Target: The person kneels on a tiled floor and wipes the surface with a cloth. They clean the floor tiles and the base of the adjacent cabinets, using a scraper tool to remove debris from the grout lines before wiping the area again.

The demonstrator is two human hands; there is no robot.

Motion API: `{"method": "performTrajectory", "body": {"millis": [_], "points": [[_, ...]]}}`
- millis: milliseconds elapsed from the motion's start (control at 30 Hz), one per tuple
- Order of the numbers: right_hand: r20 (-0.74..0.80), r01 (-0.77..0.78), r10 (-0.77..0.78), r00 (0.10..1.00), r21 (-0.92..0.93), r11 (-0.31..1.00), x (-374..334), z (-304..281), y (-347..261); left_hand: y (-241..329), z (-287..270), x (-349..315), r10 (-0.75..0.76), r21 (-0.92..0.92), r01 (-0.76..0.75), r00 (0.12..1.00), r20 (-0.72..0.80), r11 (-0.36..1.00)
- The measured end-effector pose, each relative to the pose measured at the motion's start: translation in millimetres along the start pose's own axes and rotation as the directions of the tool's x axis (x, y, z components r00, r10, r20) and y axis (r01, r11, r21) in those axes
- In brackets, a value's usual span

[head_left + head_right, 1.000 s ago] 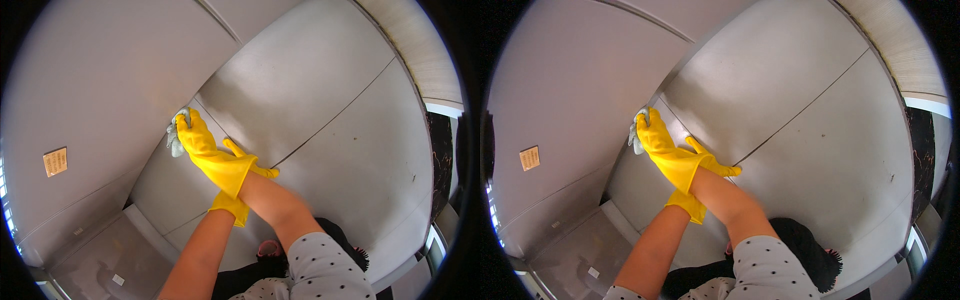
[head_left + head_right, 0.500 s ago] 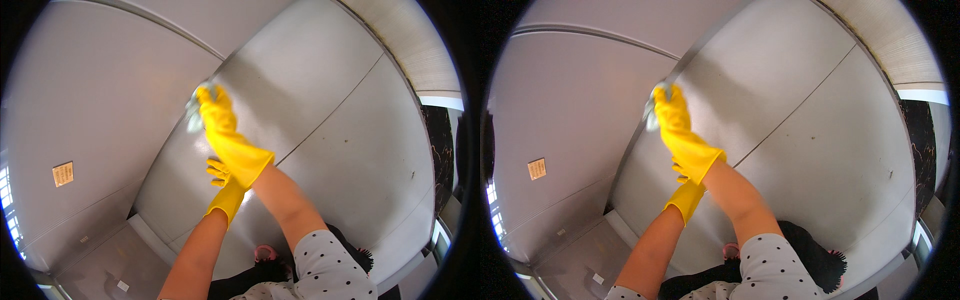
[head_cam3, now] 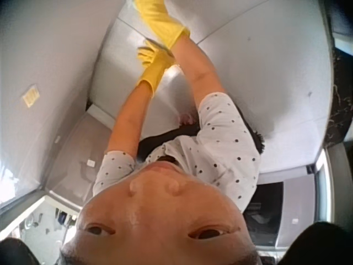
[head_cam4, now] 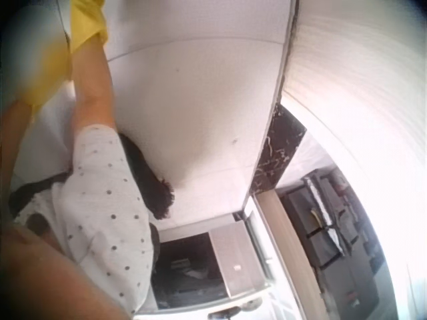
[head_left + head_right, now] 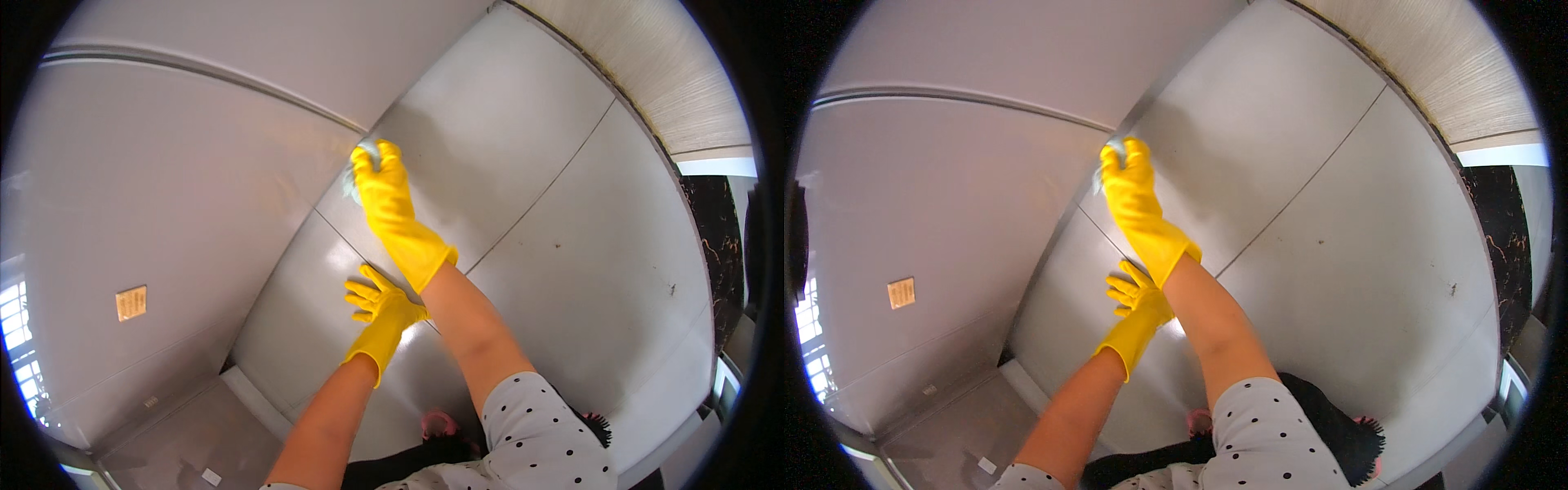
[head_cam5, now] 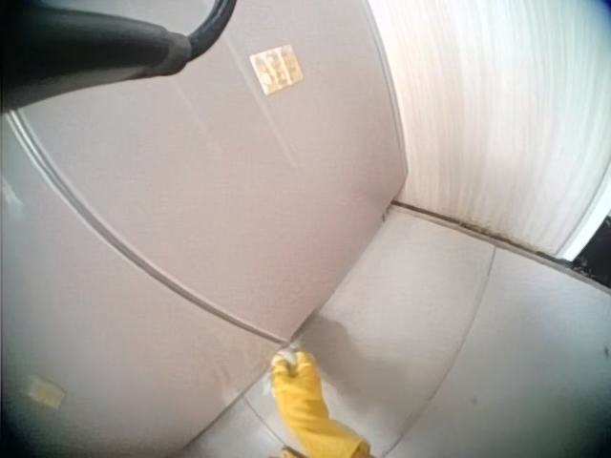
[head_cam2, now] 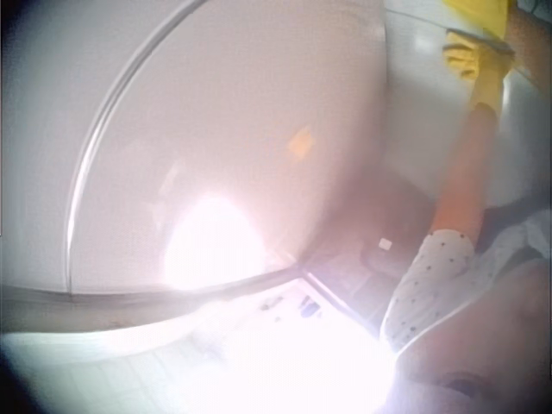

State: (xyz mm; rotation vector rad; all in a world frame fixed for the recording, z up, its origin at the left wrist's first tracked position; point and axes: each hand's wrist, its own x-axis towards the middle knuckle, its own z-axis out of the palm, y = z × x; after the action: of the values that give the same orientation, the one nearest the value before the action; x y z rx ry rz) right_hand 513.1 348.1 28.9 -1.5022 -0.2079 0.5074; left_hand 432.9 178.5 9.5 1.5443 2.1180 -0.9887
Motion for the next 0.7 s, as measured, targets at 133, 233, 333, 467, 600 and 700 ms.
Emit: {"method": "performTrajectory", "body": {"millis": [133,233,333,467,600,700], "points": [[0.056,-0.047,0.043,0.997,0.069,0.997,-12.4,0.3,-10.1,-11.8,16.8,36.0,-0.041,0.034,0.038,0.996,0.084,0.999],[0.233,-0.393,0.334,0.913,0.291,0.873,-11.6,-31.4,-75.9,-17.4,16.7,28.8,-0.015,-0.072,0.014,1.0,-0.012,0.997],[0.242,-0.456,0.402,0.883,0.244,0.856,25.3,-49.4,-123.7,-10.0,-35.0,-5.3,-0.02,0.045,0.013,0.986,0.168,0.999],[-0.161,0.273,-0.254,0.954,0.11,0.956,63.8,-6.9,-124.3,6.4,-19.2,-7.2,-0.033,0.164,0.003,0.982,0.184,0.986],[-0.159,0.812,-0.797,0.583,0.1,0.574,30.9,9.9,-199.0,-16.9,11.7,26.8,0.048,-0.051,-0.04,0.985,0.165,0.998],[-0.075,0.477,-0.473,0.878,0.21,0.853,61.8,-7.7,-147.4,-3.3,-26.3,-4.9,0.05,0.041,-0.059,0.98,0.19,0.997]]}}
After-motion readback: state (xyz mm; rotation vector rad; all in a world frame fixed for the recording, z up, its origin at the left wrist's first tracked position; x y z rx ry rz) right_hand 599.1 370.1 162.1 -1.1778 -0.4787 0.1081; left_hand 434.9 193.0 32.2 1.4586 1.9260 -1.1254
